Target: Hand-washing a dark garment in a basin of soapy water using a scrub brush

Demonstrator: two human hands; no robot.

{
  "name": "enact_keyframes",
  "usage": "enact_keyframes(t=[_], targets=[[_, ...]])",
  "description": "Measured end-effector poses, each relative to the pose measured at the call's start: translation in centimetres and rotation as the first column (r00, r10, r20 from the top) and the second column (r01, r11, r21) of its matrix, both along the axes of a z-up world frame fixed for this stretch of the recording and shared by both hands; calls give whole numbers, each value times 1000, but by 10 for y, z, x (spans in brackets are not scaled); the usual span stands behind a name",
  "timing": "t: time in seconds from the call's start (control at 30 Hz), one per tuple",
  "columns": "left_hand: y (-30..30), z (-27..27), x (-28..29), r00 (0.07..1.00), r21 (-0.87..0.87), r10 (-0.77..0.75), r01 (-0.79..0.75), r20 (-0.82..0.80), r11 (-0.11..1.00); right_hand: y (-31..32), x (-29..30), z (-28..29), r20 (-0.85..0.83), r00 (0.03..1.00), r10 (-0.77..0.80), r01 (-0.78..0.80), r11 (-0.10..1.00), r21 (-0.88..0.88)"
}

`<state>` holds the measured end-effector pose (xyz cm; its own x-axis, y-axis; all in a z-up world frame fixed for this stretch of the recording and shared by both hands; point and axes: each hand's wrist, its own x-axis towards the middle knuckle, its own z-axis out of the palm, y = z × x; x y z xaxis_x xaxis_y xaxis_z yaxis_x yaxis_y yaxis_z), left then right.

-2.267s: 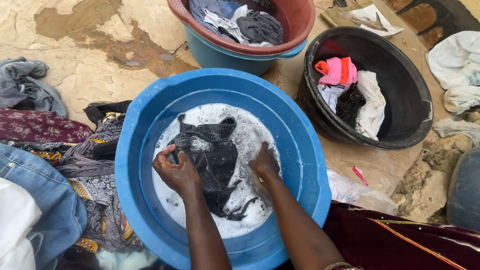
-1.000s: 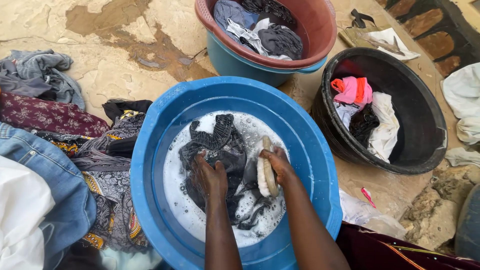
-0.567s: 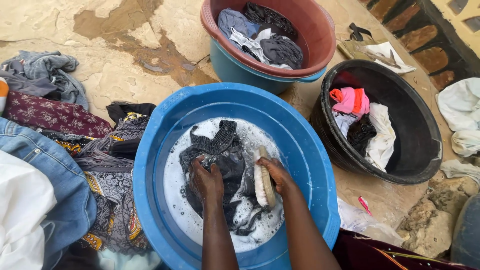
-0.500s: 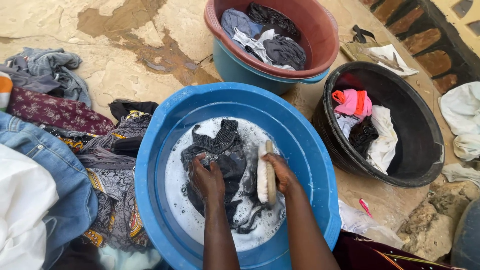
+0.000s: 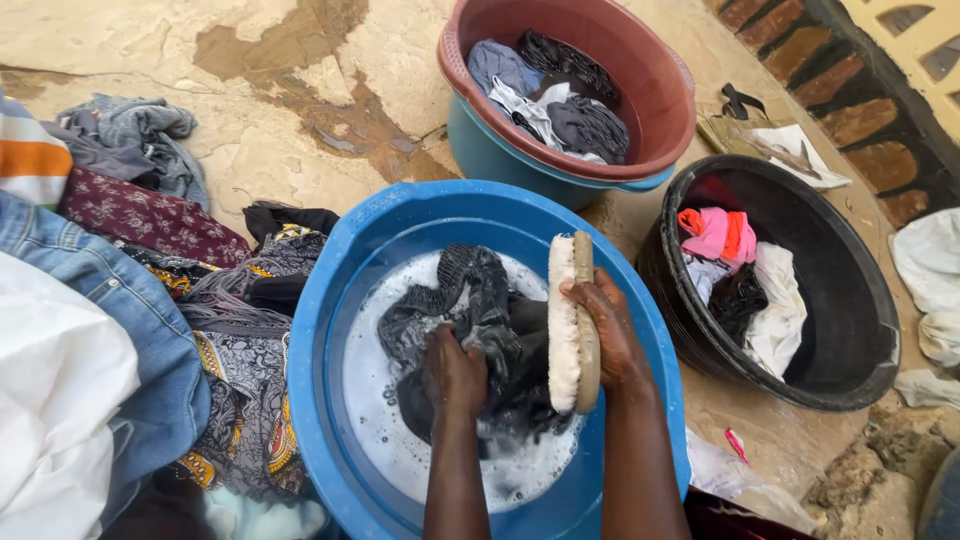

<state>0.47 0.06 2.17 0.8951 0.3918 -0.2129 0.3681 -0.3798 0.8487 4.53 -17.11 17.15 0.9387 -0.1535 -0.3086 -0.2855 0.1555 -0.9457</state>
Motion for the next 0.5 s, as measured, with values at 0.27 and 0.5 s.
enact_keyframes(t=[0.27,0.5], targets=[[-129,-224,72,620,681,283,641,-731,354,129,-60,125,104,910,402,-373,901,-220],[-52,-87,29,829,-97,148,-236,-539,967,87,-48,123,88,940,328,-314,939,-141]])
